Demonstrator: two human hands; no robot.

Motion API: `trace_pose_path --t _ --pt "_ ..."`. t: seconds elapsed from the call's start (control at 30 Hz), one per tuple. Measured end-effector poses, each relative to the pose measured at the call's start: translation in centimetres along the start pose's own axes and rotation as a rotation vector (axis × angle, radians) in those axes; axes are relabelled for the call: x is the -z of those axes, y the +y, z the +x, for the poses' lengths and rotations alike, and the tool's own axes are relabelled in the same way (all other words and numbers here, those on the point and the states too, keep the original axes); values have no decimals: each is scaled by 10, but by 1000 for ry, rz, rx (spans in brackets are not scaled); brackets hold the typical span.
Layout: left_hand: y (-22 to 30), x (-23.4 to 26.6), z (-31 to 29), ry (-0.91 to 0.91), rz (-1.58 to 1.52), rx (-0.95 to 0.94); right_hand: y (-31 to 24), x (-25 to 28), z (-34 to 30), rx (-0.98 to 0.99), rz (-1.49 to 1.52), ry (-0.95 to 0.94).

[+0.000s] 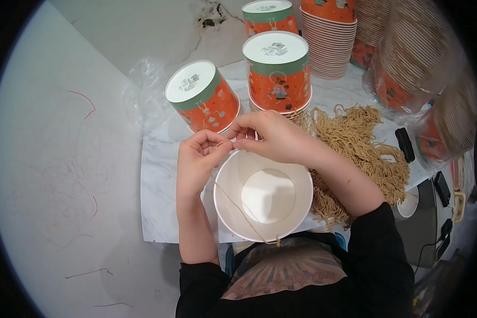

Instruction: Threading and knotting elastic handles through the sides of themed paper buckets at an assembly station.

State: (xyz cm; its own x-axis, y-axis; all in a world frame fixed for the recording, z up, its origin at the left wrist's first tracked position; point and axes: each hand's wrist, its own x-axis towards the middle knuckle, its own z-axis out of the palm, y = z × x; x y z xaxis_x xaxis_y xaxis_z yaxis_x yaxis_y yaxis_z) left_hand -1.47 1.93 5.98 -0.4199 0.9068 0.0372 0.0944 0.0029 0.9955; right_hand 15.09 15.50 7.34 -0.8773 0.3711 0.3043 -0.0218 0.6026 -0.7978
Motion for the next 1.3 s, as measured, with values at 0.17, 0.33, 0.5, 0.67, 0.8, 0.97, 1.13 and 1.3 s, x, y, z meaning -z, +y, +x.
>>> trace_pose_path --t 0.17,0.33,0.5,0.67,0.8,0.97,1.13,1.3 --pt "-1 2 1 28 8 22 1 9 -1 -61 13 -55" --pt "2 4 0 5 -30 43 1 4 2 -83 93 -7" --pt "3 3 0 -5 -76 -40 2 1 2 -83 108 -5" --pt "0 6 -2 -38 -19 -11 -5 -2 1 87 48 35" --pt "4 -4 -4 51 -146 -62 -9 -6 0 126 -8 50" --pt "7 -1 -4 -69 -156 14 -9 -10 -1 215 -28 138" --pt "-1 5 -5 -123 -129 31 -15 -13 -2 246 -119 155" --pt "0 0 -5 -46 -98 25 -19 -13 -3 251 -109 160"
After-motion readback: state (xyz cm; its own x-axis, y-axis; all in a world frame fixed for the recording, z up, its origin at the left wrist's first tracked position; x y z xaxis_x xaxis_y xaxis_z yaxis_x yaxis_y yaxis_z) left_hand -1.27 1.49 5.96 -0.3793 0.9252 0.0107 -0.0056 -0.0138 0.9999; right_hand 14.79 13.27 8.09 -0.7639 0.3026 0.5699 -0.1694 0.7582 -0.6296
